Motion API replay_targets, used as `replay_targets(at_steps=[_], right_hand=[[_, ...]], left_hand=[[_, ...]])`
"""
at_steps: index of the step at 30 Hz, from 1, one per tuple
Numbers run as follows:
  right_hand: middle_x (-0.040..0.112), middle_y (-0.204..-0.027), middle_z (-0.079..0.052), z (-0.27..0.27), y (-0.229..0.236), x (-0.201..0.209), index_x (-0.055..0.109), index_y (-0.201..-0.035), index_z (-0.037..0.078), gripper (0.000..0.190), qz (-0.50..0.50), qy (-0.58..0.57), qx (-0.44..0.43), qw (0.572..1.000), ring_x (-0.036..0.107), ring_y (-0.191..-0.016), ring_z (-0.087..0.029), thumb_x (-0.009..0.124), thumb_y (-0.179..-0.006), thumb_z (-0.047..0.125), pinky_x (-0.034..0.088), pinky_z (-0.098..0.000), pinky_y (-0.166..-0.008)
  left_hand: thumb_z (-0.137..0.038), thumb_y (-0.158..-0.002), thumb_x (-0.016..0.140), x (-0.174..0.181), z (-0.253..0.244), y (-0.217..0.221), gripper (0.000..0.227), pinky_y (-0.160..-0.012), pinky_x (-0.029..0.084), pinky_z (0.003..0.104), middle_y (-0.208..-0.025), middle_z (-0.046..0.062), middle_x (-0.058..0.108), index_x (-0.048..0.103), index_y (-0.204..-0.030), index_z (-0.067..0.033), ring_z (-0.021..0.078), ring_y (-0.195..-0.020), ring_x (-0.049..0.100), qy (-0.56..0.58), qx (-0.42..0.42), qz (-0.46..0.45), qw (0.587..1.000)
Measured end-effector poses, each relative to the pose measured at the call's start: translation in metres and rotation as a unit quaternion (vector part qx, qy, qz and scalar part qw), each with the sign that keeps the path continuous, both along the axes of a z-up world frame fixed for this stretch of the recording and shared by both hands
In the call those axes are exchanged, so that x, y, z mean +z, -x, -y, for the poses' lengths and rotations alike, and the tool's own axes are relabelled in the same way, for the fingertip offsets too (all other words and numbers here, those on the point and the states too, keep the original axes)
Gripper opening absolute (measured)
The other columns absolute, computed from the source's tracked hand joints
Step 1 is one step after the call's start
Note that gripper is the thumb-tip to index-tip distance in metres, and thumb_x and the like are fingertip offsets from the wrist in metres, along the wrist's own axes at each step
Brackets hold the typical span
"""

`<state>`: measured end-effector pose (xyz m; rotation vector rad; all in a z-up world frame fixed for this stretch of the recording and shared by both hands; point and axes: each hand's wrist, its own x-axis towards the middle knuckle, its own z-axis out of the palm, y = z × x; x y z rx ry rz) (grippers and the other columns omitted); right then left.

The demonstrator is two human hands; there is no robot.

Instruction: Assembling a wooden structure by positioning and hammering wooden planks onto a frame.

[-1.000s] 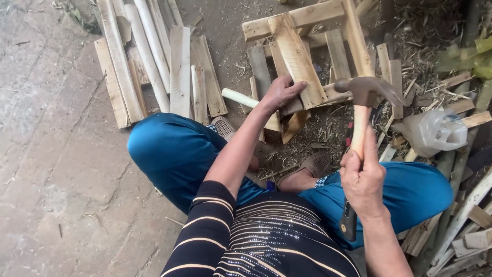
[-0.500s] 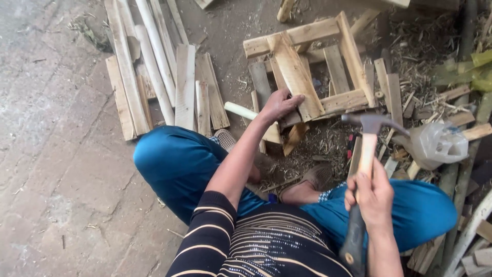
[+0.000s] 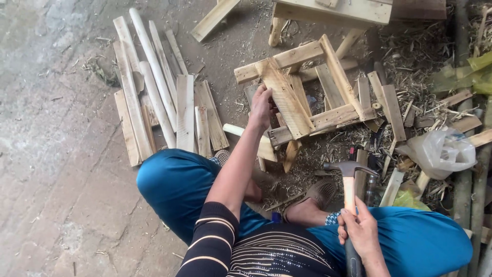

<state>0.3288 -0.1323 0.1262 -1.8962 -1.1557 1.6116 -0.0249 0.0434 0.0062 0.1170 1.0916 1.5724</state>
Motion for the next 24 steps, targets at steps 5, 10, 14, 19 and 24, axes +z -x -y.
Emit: replay_targets(at_steps=[5, 10, 14, 19, 24], right_hand=[[0.057, -0.072, -0.017, -0.017, 0.010, -0.028, 0.042, -0.156, 0.008, 0.061, 0.024, 0.066, 0.013, 0.997, 0.047, -0.045, -0.022, 0.054, -0.097, -0.001, 0.040, -0.0362, -0.034], [0.061, -0.070, -0.014, -0.033, 0.024, -0.081, 0.050, -0.149, 0.002, 0.051, 0.045, 0.120, 0.050, 0.990, 0.053, -0.048, -0.022, 0.054, -0.097, 0.003, 0.044, -0.0353, -0.038], [0.064, -0.070, -0.021, -0.041, 0.018, -0.158, 0.053, -0.140, -0.007, 0.046, 0.008, 0.154, 0.062, 0.986, 0.061, -0.049, -0.027, 0.060, -0.098, 0.008, 0.051, -0.0380, -0.036], [0.074, -0.071, -0.023, -0.037, 0.001, -0.237, 0.063, -0.130, -0.010, 0.042, 0.127, 0.169, 0.150, 0.966, 0.075, -0.055, -0.032, 0.063, -0.099, 0.019, 0.059, -0.0431, -0.038], [0.063, -0.129, -0.019, -0.064, 0.030, -0.152, 0.066, -0.138, 0.013, 0.052, 0.405, 0.017, 0.413, 0.816, 0.060, -0.128, -0.042, 0.052, -0.101, 0.048, 0.055, -0.0534, -0.098]], left_hand=[[-0.032, -0.096, 0.045, -0.015, -0.008, 0.002, 0.040, -0.082, 0.045, 0.043, -0.110, 0.016, 0.062, 0.056, -0.125, -0.0069, 0.0270, -0.098, 0.058, -0.037, 0.007, 0.061, 0.997], [-0.062, -0.089, 0.049, -0.020, -0.018, 0.007, 0.075, -0.101, 0.038, 0.052, -0.135, 0.027, 0.057, 0.055, -0.134, -0.0011, 0.0403, -0.124, 0.053, -0.060, 0.004, 0.163, 0.985], [-0.051, -0.092, 0.062, -0.044, -0.033, 0.017, 0.070, -0.113, 0.037, 0.064, -0.138, 0.029, 0.057, 0.057, -0.138, 0.0016, 0.0454, -0.129, 0.054, -0.174, -0.017, 0.343, 0.923], [-0.050, -0.097, 0.064, -0.066, -0.041, 0.021, 0.065, -0.111, 0.038, 0.070, -0.145, 0.029, 0.053, 0.061, -0.134, 0.0031, 0.0486, -0.136, 0.050, -0.243, -0.042, 0.415, 0.876], [-0.052, -0.098, 0.063, -0.067, -0.038, 0.019, 0.056, -0.105, 0.045, 0.072, -0.139, 0.026, 0.059, 0.064, -0.134, -0.0096, 0.0489, -0.127, 0.058, -0.236, -0.015, 0.410, 0.881]])
